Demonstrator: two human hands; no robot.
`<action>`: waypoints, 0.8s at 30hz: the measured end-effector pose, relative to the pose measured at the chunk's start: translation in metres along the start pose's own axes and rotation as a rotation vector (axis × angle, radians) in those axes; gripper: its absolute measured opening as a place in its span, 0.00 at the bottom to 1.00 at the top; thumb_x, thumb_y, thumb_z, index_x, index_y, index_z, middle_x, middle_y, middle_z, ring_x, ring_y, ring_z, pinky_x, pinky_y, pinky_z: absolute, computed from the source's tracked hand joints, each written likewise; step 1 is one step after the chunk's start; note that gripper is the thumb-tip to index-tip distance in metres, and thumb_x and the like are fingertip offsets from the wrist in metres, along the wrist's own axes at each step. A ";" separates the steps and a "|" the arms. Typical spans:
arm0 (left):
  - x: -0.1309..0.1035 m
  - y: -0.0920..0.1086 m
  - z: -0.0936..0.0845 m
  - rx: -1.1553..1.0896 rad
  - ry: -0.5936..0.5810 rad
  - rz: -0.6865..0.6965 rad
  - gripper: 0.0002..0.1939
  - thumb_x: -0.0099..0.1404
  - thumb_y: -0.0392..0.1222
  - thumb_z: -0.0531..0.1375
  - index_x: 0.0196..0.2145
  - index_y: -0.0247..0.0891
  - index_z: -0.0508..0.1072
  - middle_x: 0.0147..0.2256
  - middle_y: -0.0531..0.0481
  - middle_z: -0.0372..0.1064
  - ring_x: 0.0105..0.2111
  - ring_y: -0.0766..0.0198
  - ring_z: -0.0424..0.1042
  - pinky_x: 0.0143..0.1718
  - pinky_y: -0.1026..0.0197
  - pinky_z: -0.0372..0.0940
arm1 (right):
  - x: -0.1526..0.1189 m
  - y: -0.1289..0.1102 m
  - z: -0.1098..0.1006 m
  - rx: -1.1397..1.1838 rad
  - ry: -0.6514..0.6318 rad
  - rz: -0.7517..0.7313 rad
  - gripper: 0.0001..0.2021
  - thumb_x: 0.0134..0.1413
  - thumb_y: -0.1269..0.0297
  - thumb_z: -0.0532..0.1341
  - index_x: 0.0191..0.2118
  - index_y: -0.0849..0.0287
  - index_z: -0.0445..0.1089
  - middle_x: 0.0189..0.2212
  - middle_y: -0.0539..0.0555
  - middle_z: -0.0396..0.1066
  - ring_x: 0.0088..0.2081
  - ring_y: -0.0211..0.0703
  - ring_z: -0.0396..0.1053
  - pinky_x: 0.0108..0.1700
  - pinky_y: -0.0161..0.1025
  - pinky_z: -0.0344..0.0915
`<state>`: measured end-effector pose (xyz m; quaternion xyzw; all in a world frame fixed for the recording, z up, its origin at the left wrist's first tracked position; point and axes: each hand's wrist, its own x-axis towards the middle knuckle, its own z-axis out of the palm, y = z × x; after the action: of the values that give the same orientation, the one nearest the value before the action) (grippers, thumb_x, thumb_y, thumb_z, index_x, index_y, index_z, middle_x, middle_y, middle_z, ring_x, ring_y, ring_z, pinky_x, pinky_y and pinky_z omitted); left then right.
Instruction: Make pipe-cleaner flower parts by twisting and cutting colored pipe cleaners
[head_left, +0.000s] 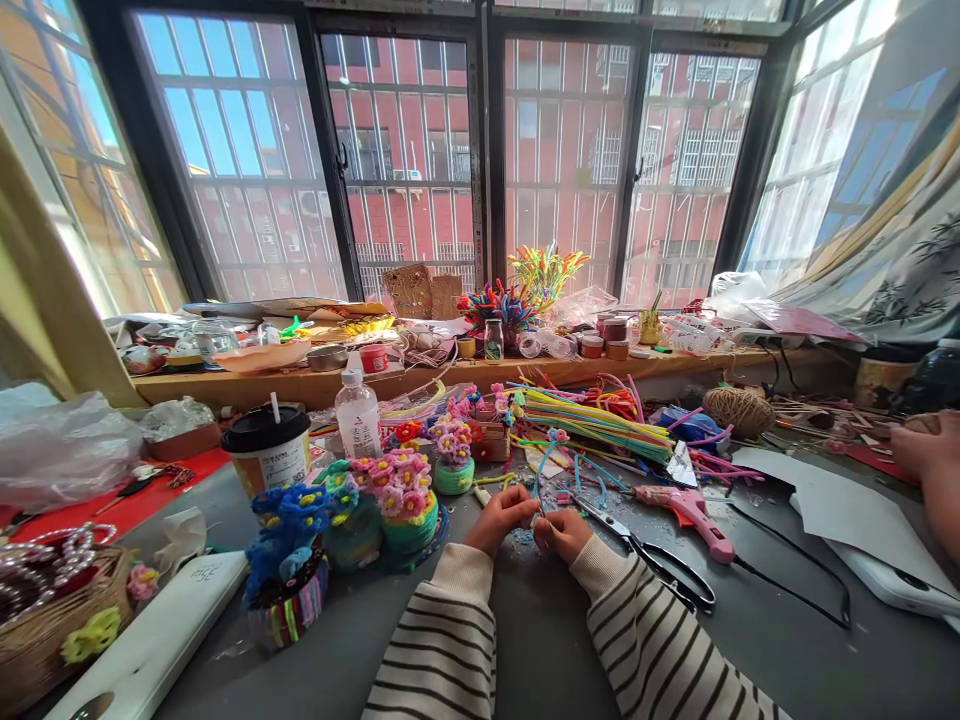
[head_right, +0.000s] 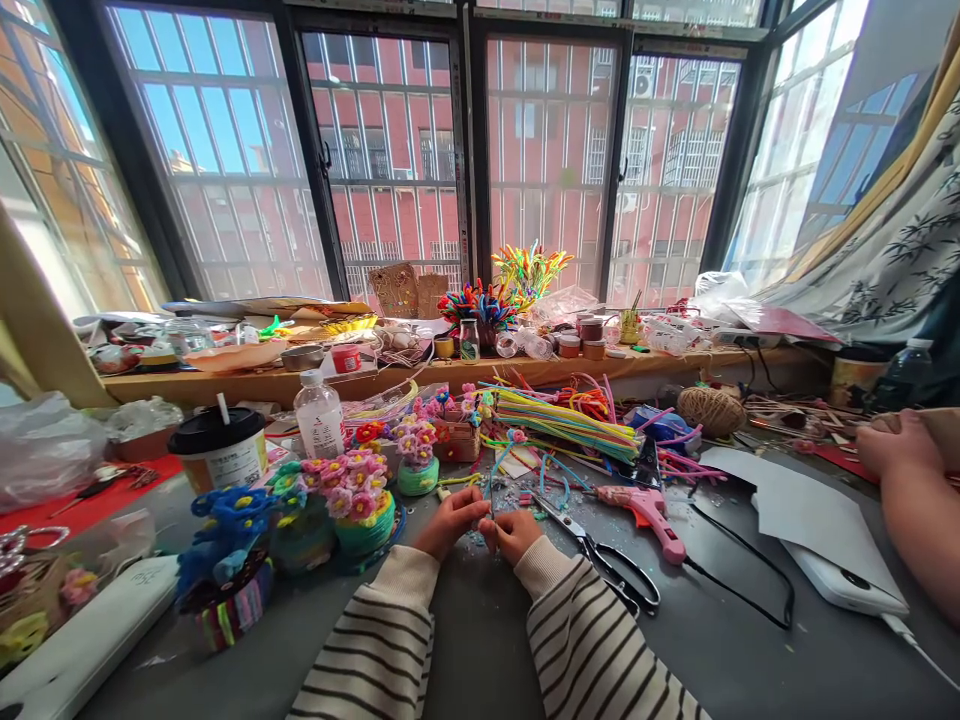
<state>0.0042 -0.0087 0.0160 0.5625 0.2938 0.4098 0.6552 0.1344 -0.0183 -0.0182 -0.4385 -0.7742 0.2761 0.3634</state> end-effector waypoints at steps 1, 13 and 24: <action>0.000 0.000 -0.001 -0.002 -0.007 0.004 0.15 0.42 0.46 0.59 0.15 0.35 0.57 0.14 0.59 0.53 0.16 0.75 0.51 0.19 0.69 0.47 | 0.000 -0.001 0.000 -0.006 0.003 0.000 0.35 0.39 0.37 0.36 0.10 0.63 0.62 0.08 0.50 0.57 0.14 0.31 0.54 0.19 0.30 0.51; 0.001 -0.002 -0.003 0.035 -0.022 -0.011 0.15 0.42 0.46 0.59 0.15 0.36 0.56 0.13 0.59 0.53 0.16 0.75 0.51 0.19 0.68 0.46 | 0.000 -0.001 0.000 -0.012 0.022 0.008 0.36 0.39 0.38 0.36 0.10 0.64 0.62 0.09 0.50 0.57 0.14 0.30 0.54 0.19 0.29 0.51; 0.002 0.000 -0.003 0.069 0.042 -0.006 0.16 0.42 0.48 0.59 0.15 0.36 0.56 0.14 0.59 0.51 0.16 0.75 0.49 0.19 0.68 0.46 | 0.002 0.004 0.003 -0.030 0.083 0.057 0.27 0.40 0.43 0.47 0.07 0.61 0.60 0.06 0.49 0.57 0.12 0.31 0.53 0.17 0.30 0.50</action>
<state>0.0022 -0.0055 0.0156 0.5753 0.3230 0.4093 0.6302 0.1329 -0.0155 -0.0225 -0.4767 -0.7498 0.2561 0.3806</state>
